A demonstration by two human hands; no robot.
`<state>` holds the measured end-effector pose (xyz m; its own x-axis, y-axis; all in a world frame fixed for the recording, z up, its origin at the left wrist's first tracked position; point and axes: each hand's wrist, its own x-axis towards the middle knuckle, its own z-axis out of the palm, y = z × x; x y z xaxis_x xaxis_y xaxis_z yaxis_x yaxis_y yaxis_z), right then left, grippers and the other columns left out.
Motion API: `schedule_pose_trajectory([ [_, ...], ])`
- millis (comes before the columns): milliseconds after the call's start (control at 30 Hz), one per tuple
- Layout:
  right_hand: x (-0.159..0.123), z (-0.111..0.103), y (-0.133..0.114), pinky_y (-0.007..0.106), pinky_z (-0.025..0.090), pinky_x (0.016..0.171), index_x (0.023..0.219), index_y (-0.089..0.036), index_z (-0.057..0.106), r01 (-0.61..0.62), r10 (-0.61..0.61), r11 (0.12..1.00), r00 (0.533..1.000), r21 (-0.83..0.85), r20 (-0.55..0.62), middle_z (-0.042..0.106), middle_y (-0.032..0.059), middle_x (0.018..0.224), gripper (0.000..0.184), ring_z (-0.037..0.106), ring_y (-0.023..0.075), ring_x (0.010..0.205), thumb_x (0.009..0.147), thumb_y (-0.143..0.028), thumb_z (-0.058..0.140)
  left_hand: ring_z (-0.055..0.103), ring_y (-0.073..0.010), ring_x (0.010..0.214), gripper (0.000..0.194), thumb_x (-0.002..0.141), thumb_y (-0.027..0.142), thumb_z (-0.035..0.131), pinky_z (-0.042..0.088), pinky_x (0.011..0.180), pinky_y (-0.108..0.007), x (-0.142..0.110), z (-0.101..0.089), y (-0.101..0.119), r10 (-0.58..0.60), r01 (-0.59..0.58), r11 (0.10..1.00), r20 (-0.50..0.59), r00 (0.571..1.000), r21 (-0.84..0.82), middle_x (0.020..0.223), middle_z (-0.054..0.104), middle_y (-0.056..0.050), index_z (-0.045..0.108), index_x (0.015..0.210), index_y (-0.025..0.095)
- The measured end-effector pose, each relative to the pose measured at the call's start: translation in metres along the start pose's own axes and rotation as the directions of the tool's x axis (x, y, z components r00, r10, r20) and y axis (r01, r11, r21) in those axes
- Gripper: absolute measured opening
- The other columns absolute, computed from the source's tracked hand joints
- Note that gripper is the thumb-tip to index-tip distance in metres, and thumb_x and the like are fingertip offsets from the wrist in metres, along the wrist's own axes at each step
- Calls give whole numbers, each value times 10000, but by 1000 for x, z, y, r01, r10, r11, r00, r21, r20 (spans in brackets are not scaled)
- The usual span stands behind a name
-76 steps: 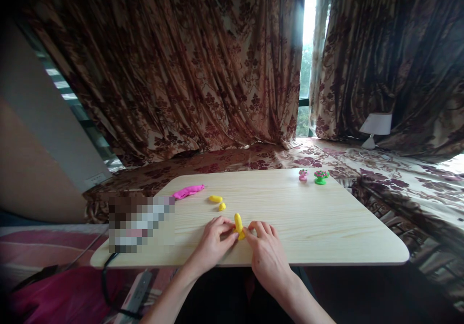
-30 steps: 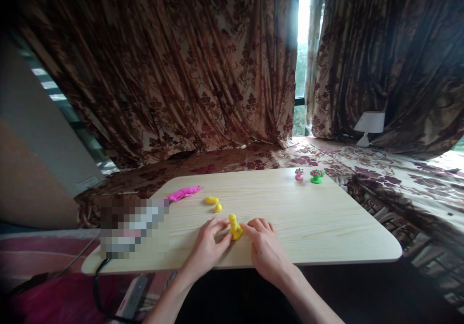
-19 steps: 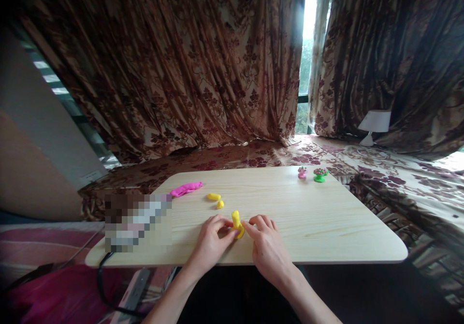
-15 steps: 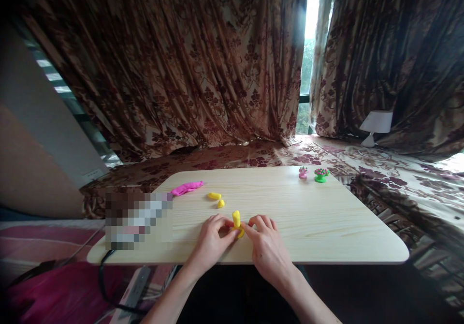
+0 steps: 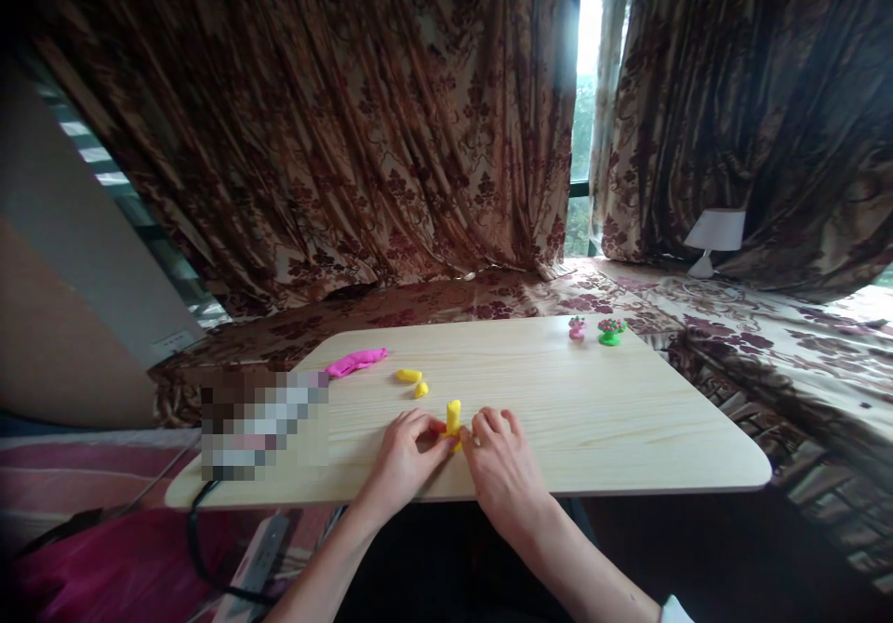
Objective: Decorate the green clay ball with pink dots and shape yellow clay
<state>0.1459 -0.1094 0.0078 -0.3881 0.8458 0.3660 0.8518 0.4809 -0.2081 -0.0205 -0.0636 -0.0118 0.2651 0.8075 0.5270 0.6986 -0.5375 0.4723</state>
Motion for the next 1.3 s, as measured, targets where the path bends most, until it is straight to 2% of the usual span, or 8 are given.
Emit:
schedule_pose_trajectory([
  [67,-1,1,5,326,316,856,1150,-223,532,-17,17,996,1000,88,7,536,70,1018,511,428,201,981,711,-4,388,546,-171,770,84,723,274,600,414,738,-297,0,-2,1,-1,1,1000,-1,1000,-12,746,602,-14,622,758,201],
  [200,-6,5,15,295,330,849,1255,-252,446,-73,80,971,996,228,-26,543,47,1032,660,431,178,982,670,35,341,554,-175,831,198,745,224,565,411,801,-313,-1,-6,4,24,-23,999,21,1000,-49,839,623,-15,627,933,227],
  [433,-9,5,6,318,313,860,1259,-266,454,-89,100,981,994,172,-50,520,56,1068,674,419,191,992,657,24,368,549,-179,821,90,747,272,586,405,793,-317,-1,-3,3,6,-6,998,6,1000,-64,813,624,-12,628,804,217],
  [700,-11,11,-8,337,289,887,1243,-265,467,-96,101,991,993,89,-59,511,61,1079,589,405,209,1014,711,-20,406,539,-171,764,87,729,289,607,399,734,-301,-1,0,-1,-4,4,1000,0,1000,-24,728,604,-4,588,711,206],
  [933,-7,4,-7,374,236,940,1142,-214,546,-71,72,997,997,-30,20,522,83,1061,435,385,230,1060,739,-80,448,547,-177,769,72,707,274,624,420,751,-315,-2,2,-3,-9,8,999,-10,1000,-52,727,612,-13,613,718,203],
  [1067,-3,-4,6,323,295,879,1198,-255,504,-67,65,995,998,77,24,543,53,1044,504,430,190,1014,752,-43,402,551,-192,852,161,747,248,575,430,808,-346,-6,-8,-7,-3,5,994,20,1000,-112,841,629,-36,641,889,212],
  [1167,5,-6,14,302,337,824,1185,-243,515,-103,105,979,994,175,-4,569,53,1009,417,463,185,974,816,-98,386,543,-199,905,196,785,231,527,419,844,-366,-9,-17,-7,6,-3,996,40,999,-90,897,623,-43,658,931,228],
  [1300,22,-4,12,287,360,774,894,-232,636,-72,69,973,997,218,21,589,36,895,194,502,176,891,858,-250,447,541,-199,868,191,798,250,525,415,815,-363,-12,-21,-4,24,-23,1000,44,999,-9,844,608,-36,685,902,265],
])
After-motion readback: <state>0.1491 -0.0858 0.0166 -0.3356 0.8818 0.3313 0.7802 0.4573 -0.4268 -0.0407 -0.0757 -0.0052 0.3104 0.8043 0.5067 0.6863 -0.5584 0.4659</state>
